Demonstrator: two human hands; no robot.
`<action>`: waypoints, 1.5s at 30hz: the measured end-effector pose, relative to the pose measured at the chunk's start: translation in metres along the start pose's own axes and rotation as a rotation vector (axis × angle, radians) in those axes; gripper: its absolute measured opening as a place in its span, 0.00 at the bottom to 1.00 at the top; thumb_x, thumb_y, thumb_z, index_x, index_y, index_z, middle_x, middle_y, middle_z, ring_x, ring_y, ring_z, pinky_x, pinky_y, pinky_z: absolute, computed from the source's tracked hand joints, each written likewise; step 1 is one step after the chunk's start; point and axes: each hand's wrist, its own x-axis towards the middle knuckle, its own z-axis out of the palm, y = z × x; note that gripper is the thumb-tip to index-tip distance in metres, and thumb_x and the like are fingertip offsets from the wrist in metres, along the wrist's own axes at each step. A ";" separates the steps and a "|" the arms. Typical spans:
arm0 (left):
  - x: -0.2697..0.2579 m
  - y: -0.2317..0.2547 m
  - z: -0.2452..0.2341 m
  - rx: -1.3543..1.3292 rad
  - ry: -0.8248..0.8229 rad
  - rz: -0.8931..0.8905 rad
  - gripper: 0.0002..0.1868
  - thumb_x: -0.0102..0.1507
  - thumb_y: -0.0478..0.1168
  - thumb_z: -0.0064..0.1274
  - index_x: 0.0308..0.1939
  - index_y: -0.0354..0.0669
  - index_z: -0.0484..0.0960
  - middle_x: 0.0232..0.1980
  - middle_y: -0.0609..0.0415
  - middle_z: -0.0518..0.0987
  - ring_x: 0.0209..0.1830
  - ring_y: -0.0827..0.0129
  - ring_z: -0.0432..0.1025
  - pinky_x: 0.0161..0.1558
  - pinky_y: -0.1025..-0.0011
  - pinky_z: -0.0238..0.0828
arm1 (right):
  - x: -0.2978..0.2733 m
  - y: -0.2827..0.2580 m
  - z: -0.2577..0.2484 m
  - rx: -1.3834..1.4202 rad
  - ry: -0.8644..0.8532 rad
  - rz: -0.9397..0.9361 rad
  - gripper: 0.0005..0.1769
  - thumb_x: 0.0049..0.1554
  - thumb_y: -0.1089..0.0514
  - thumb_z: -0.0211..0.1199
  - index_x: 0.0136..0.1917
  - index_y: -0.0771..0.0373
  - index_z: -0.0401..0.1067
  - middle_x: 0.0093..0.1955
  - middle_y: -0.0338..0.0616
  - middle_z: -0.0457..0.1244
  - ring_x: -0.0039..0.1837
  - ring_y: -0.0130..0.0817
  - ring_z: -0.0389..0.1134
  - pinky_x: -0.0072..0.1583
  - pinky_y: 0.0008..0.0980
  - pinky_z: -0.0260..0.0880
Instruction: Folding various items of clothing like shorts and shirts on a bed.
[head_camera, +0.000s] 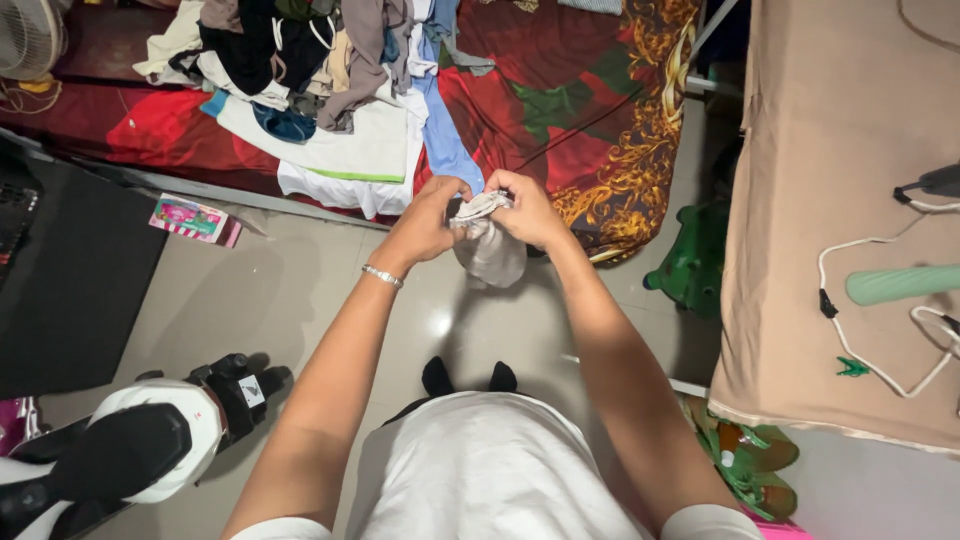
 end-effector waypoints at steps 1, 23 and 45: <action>0.001 0.002 0.003 -0.001 -0.003 0.005 0.28 0.50 0.32 0.67 0.53 0.45 0.76 0.54 0.38 0.73 0.62 0.38 0.69 0.65 0.49 0.64 | 0.000 -0.001 -0.002 -0.002 0.006 0.000 0.14 0.44 0.65 0.67 0.45 0.53 0.76 0.34 0.37 0.63 0.39 0.27 0.62 0.40 0.26 0.63; 0.018 -0.009 0.002 0.408 -0.113 -0.141 0.11 0.56 0.47 0.57 0.37 0.46 0.85 0.40 0.44 0.82 0.44 0.42 0.80 0.46 0.48 0.77 | -0.017 -0.029 -0.017 -0.339 0.055 -0.172 0.17 0.48 0.74 0.55 0.46 0.56 0.70 0.43 0.52 0.66 0.50 0.60 0.70 0.53 0.48 0.69; 0.087 -0.023 -0.038 0.651 -0.172 -0.051 0.27 0.48 0.34 0.68 0.51 0.56 0.81 0.44 0.53 0.85 0.52 0.49 0.79 0.51 0.47 0.77 | 0.021 -0.018 -0.021 -0.434 0.431 0.003 0.12 0.52 0.70 0.59 0.48 0.56 0.67 0.42 0.58 0.67 0.50 0.63 0.71 0.52 0.53 0.69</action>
